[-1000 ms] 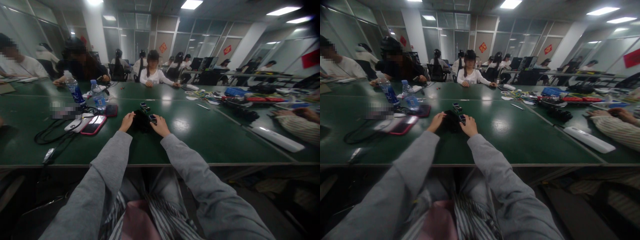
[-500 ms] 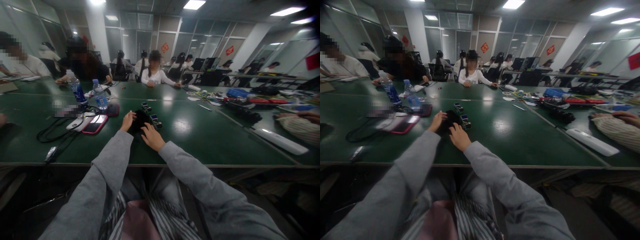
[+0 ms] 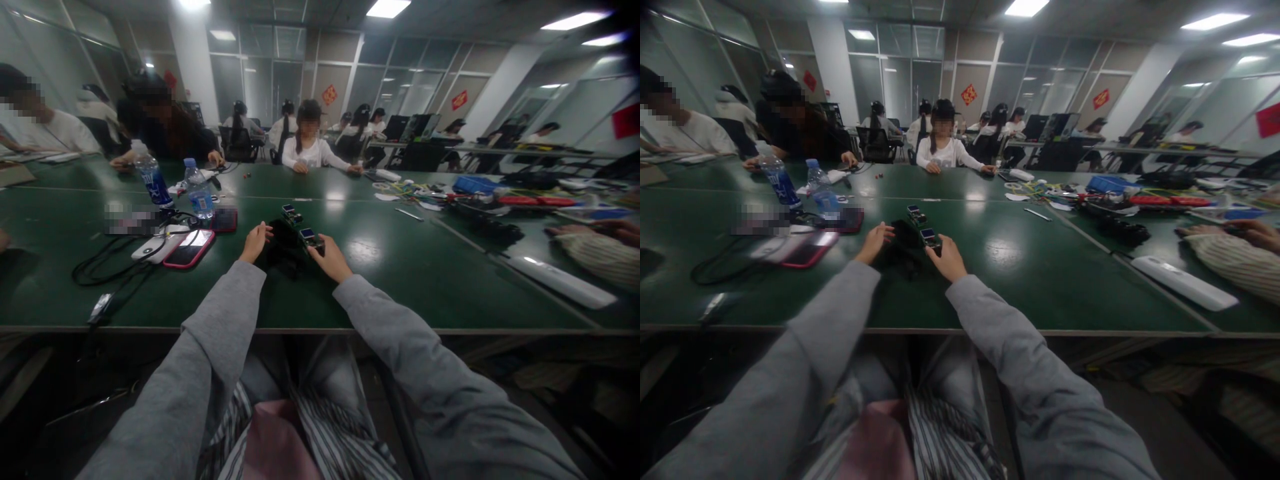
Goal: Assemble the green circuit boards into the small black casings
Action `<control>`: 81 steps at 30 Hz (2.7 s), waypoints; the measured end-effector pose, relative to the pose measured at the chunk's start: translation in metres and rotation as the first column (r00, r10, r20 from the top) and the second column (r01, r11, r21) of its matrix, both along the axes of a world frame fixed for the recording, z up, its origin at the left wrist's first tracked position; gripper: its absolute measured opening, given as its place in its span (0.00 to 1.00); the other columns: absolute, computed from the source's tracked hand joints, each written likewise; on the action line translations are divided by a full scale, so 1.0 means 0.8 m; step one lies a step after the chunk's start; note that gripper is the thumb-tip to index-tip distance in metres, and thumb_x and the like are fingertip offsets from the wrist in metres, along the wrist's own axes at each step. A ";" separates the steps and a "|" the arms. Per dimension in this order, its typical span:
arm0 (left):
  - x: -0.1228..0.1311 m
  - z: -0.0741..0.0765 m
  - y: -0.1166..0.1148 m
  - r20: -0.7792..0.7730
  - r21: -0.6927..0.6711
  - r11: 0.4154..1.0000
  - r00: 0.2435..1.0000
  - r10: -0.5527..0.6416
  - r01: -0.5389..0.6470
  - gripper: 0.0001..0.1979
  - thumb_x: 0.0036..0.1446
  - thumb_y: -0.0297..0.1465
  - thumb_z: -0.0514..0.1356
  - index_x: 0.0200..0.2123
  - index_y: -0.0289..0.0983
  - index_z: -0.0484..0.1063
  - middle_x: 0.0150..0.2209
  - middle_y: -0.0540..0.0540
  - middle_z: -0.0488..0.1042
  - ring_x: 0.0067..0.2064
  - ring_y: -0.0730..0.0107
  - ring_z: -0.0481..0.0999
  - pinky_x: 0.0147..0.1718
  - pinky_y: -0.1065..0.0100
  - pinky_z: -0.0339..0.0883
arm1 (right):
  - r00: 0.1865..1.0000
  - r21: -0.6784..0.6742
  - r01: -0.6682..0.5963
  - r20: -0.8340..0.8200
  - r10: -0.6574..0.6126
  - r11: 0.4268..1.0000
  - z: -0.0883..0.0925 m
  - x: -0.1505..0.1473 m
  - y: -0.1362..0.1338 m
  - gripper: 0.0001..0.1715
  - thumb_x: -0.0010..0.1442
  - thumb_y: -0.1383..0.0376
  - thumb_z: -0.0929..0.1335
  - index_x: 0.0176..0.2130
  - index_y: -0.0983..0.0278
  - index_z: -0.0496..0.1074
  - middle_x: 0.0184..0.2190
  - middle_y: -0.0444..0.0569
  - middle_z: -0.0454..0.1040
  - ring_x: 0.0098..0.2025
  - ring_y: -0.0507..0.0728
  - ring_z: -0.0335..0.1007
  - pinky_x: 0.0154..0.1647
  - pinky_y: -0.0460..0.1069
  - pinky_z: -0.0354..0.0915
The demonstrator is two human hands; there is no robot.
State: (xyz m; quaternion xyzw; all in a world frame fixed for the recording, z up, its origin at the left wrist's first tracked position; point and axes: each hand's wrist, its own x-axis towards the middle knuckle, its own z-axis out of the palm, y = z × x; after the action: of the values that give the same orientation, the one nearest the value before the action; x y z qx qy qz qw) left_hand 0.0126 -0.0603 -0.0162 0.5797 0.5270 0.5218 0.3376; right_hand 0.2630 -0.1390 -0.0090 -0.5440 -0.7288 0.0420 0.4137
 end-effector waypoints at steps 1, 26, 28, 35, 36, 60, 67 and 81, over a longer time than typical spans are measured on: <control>0.000 0.000 0.000 0.002 0.001 1.000 1.000 0.000 0.000 0.27 0.65 0.48 0.45 0.41 0.34 0.75 0.36 0.41 0.79 0.32 0.69 0.76 0.35 0.68 0.68 | 1.000 -0.070 0.011 -0.013 -0.012 0.997 -0.005 0.004 0.006 0.27 0.61 0.56 0.66 0.55 0.67 0.64 0.48 0.59 0.71 0.51 0.63 0.68 0.54 0.61 0.64; 0.010 0.028 -0.032 -0.037 -0.026 1.000 0.999 0.002 -0.003 0.23 0.65 0.45 0.48 0.39 0.35 0.76 0.34 0.42 0.80 0.33 0.67 0.77 0.38 0.66 0.68 | 0.976 -0.003 0.040 0.216 -0.039 0.999 0.002 0.013 -0.001 0.25 0.57 0.70 0.65 0.55 0.67 0.63 0.48 0.58 0.70 0.50 0.65 0.67 0.51 0.60 0.66; 0.010 0.029 -0.033 -0.045 -0.026 1.000 0.999 -0.003 0.002 0.23 0.65 0.45 0.48 0.38 0.35 0.76 0.33 0.43 0.80 0.33 0.67 0.77 0.37 0.66 0.68 | 0.974 0.018 -0.001 0.228 -0.003 1.000 0.002 0.012 -0.001 0.27 0.56 0.72 0.64 0.56 0.66 0.63 0.51 0.58 0.69 0.53 0.65 0.65 0.53 0.61 0.65; 0.010 0.029 -0.033 -0.055 -0.025 1.000 0.998 -0.015 0.014 0.22 0.65 0.45 0.49 0.38 0.36 0.76 0.32 0.44 0.80 0.33 0.68 0.77 0.37 0.67 0.68 | 0.980 0.021 -0.087 0.179 0.082 0.996 -0.010 0.010 0.002 0.28 0.57 0.59 0.71 0.55 0.65 0.65 0.51 0.57 0.66 0.54 0.65 0.63 0.56 0.62 0.64; 0.010 0.028 -0.032 -0.057 -0.026 1.000 0.998 -0.015 0.013 0.22 0.65 0.44 0.49 0.38 0.36 0.76 0.32 0.44 0.80 0.34 0.68 0.77 0.37 0.67 0.68 | 0.987 0.029 -0.079 0.143 0.074 0.996 -0.012 0.010 0.003 0.30 0.57 0.57 0.70 0.56 0.65 0.64 0.51 0.58 0.65 0.55 0.65 0.63 0.57 0.62 0.63; 0.005 0.009 -0.014 -0.097 0.001 1.000 0.995 -0.023 0.023 0.19 0.65 0.40 0.49 0.39 0.36 0.76 0.33 0.43 0.80 0.33 0.68 0.76 0.36 0.67 0.68 | 0.958 0.125 0.066 0.270 -0.098 0.990 0.002 0.013 0.001 0.25 0.58 0.65 0.69 0.55 0.63 0.65 0.48 0.57 0.63 0.52 0.67 0.57 0.53 0.63 0.62; 0.002 0.003 -0.005 -0.129 -0.009 1.000 0.991 -0.021 0.020 0.18 0.65 0.39 0.49 0.40 0.37 0.76 0.34 0.44 0.80 0.30 0.70 0.75 0.35 0.68 0.67 | 0.946 0.053 -0.001 0.324 -0.016 0.999 0.003 0.005 -0.009 0.31 0.57 0.60 0.71 0.58 0.59 0.64 0.52 0.57 0.60 0.53 0.67 0.56 0.51 0.62 0.64; 0.002 0.002 -0.004 -0.134 -0.009 1.000 0.991 -0.026 0.026 0.17 0.64 0.38 0.50 0.40 0.38 0.76 0.35 0.44 0.79 0.32 0.69 0.75 0.36 0.68 0.66 | 0.982 0.142 -0.086 0.182 0.060 0.986 0.012 -0.006 -0.021 0.21 0.67 0.55 0.61 0.55 0.59 0.68 0.54 0.55 0.61 0.56 0.63 0.59 0.55 0.61 0.63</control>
State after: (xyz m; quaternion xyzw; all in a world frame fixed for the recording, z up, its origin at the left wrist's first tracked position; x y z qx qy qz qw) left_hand 0.0139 -0.0631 -0.0148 0.6190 0.5427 0.4754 0.3102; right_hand 0.2580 -0.1559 0.0003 -0.4859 -0.7833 -0.0458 0.3851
